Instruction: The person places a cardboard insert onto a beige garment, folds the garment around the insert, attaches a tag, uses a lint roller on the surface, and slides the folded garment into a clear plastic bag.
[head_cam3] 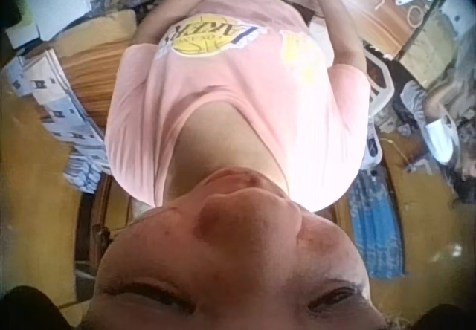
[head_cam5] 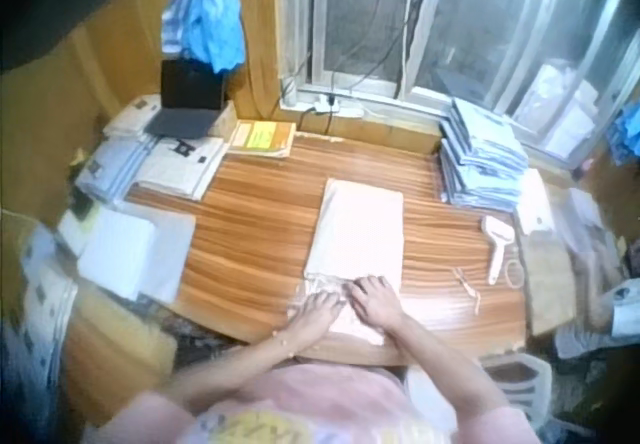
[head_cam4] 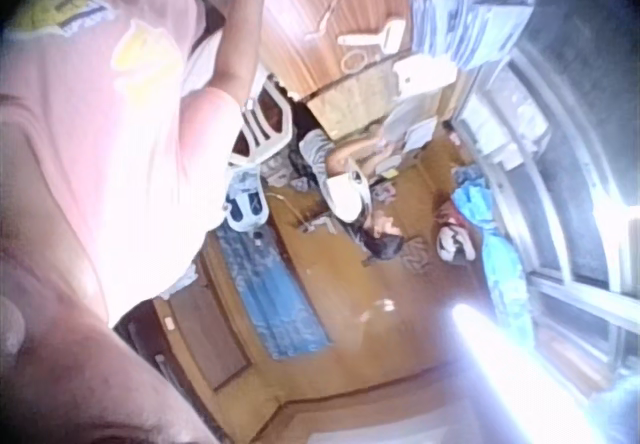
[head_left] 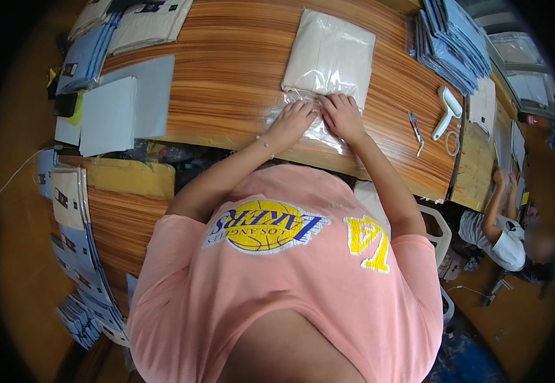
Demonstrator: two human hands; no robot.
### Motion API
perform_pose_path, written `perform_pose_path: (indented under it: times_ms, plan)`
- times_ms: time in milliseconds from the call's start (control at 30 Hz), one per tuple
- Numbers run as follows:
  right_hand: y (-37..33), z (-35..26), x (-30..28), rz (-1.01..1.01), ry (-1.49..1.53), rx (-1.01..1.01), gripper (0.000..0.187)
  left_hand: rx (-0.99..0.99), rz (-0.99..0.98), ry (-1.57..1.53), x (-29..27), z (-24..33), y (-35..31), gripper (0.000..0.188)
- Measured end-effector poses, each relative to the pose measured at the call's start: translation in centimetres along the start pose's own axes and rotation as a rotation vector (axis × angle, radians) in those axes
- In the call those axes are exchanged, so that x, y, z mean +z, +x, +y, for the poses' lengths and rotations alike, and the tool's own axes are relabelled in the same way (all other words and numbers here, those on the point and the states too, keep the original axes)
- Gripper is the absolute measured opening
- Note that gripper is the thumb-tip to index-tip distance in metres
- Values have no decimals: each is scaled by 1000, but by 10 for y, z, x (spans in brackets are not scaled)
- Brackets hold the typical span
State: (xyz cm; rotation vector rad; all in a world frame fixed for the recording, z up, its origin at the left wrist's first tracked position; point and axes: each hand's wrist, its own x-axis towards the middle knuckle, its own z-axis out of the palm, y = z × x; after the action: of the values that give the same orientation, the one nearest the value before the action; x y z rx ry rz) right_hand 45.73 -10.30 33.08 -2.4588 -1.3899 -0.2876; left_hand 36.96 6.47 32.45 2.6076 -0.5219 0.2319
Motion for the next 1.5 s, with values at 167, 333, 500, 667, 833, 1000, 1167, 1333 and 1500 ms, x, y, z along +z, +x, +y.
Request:
perform_pose_path:
  times_ms: [167, 333, 500, 667, 833, 1000, 1167, 1333, 1500]
  plan:
    - [11, 0, -9, -117, 87, 36, 27, -33, -113, -54, -8, -3, -3, 26]
    - [14, 8, -9, 83, -48, -28, 45, 71, 159, 66, 11, 2, -1, 25]
    - [35, 18, -8, -22, -44, -58, 51, -49, -4, 119, 10, 13, 5, 28]
    - [43, 33, -19, -101, 154, -50, 46, -103, -1, 215, 15, 20, 13, 34]
    - [49, 34, -25, -138, 196, -26, 42, -114, 94, 305, 25, 14, 18, 39]
    - [48, 26, -25, -128, 189, 29, 42, -209, -67, 175, 18, 10, 22, 42]
    - [36, 25, -5, -30, 120, 42, 51, -158, -15, 218, 18, 8, 14, 45]
    - [30, -15, -24, 134, -76, 107, 48, -300, -162, 114, -26, 11, -40, 41]
    - [2, -82, 2, 190, 140, 114, 24, -580, -385, -224, -76, -7, -34, 23]
